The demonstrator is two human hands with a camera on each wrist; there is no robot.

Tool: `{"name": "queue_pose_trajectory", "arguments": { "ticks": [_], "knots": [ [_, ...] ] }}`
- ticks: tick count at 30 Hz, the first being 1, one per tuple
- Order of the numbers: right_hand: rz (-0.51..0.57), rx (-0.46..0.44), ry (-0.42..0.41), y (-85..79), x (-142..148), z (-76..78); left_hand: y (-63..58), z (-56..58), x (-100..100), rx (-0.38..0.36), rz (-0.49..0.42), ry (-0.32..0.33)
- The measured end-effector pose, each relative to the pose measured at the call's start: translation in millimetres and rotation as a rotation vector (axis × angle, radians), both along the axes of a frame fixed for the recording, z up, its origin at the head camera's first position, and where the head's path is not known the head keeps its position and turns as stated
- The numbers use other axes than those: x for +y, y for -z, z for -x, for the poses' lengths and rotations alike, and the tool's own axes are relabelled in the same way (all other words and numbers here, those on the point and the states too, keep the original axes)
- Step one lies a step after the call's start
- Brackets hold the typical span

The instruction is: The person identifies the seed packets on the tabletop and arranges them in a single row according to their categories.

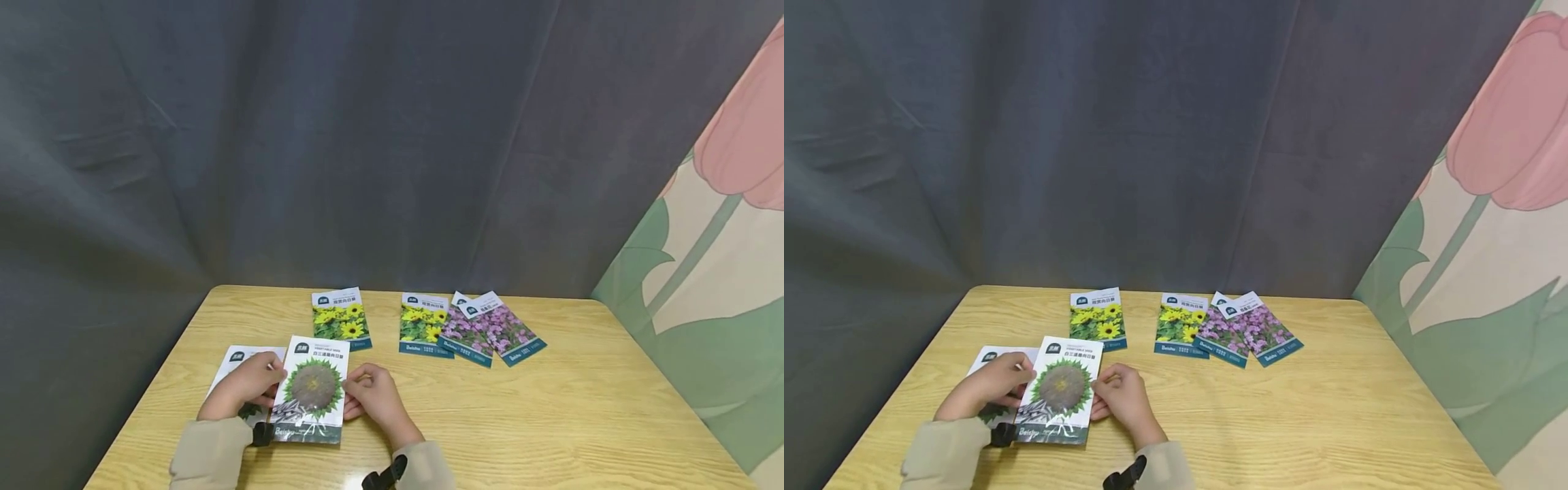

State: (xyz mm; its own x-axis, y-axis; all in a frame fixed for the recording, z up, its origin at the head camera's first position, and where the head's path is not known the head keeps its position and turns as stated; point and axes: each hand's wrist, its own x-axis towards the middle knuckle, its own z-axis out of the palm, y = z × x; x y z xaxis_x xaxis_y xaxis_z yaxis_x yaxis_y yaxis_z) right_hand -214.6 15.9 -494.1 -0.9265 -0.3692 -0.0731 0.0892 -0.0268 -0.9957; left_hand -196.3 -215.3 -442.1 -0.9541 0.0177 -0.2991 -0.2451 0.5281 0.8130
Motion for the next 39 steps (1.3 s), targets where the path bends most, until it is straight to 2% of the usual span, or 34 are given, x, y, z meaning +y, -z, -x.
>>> {"name": "queue_pose_trajectory", "arguments": {
  "ticks": [6, 11, 18, 29, 33, 39],
  "knots": [
    [-0.026, 0.013, -0.007, 4.6, -8.9, -2.4, -1.5, -2.0, -2.2, -0.047, 0.07, -0.005],
    [-0.049, 0.03, 0.005, 3.3, -12.1, -4.8, -4.3, -2.0, -3.5, -0.029, 0.106, -0.005],
    [-0.084, 0.046, 0.012, 2.7, -16.6, -6.2, -0.9, -1.9, -5.5, -0.004, 0.174, -0.004],
    [-0.151, 0.087, 0.075, 5.2, -22.5, -7.6, -4.2, -3.1, -5.7, 0.026, 0.273, 0.001],
    [-0.173, 0.101, 0.101, 6.6, -24.1, -9.7, -5.0, -5.8, -3.3, 0.009, 0.297, -0.012],
    [-0.194, 0.114, 0.126, 7.8, -25.4, -11.2, -5.2, -8.6, 0.0, 0.008, 0.361, 0.002]
  ]
}}
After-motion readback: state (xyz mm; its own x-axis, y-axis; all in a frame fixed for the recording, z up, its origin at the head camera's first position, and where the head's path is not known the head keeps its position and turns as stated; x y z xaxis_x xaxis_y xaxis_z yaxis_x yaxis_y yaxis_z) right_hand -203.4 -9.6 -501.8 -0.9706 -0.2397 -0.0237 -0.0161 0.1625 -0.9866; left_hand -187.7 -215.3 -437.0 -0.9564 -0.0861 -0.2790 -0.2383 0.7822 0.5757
